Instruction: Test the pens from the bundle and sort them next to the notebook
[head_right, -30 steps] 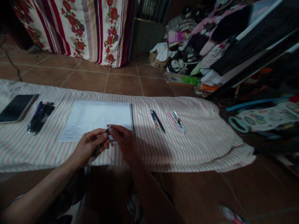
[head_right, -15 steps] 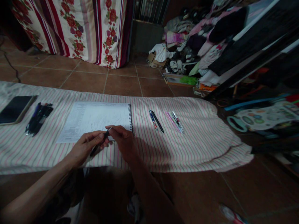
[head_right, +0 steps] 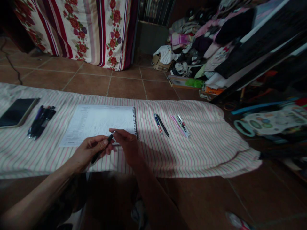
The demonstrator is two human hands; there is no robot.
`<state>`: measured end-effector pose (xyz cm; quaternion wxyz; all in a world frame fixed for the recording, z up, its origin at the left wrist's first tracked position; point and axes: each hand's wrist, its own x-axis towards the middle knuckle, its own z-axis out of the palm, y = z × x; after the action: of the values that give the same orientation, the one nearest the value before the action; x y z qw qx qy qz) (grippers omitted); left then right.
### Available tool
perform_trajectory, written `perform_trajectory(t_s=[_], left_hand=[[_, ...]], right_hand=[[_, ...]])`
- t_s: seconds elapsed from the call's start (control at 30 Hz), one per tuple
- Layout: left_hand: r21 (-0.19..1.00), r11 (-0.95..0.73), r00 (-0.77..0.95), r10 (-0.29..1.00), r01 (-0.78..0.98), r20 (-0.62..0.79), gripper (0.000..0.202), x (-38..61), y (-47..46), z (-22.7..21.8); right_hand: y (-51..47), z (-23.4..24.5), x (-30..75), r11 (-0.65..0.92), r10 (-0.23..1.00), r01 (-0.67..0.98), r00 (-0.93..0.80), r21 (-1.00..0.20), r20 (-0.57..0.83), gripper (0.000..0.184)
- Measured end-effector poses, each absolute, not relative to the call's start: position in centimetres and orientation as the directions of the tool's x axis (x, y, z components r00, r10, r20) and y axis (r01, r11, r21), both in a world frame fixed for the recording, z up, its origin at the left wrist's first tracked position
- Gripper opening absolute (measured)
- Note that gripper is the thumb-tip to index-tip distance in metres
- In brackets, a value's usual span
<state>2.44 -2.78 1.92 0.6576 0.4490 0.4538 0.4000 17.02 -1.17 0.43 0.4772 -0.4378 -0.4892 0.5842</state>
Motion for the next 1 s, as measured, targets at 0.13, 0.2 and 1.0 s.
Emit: perform_trajectory(t_s=[0.13, 0.2, 1.0], left_hand=[[0.961, 0.263, 0.260, 0.937, -0.081, -0.235, 0.030, 2.4, -2.7, 2.2], [0.956, 0.280, 0.224, 0.941, -0.091, -0.255, 0.030, 2.5, -2.7, 2.2], [0.870, -0.082, 0.019, 0.996, 0.486, 0.083, 0.023, 3.7, -2.8, 1.0]], right_hand=[[-1.1, 0.6, 17.0, -0.057, 0.991, -0.094, -0.127, -0.994, -0.045, 0.021], [-0.9, 0.4, 17.0, -0.019, 0.993, -0.096, -0.120, -0.995, -0.007, 0.019], [-0.6, -0.2, 16.4, -0.002, 1.000, -0.079, 0.024, -0.997, -0.004, 0.023]])
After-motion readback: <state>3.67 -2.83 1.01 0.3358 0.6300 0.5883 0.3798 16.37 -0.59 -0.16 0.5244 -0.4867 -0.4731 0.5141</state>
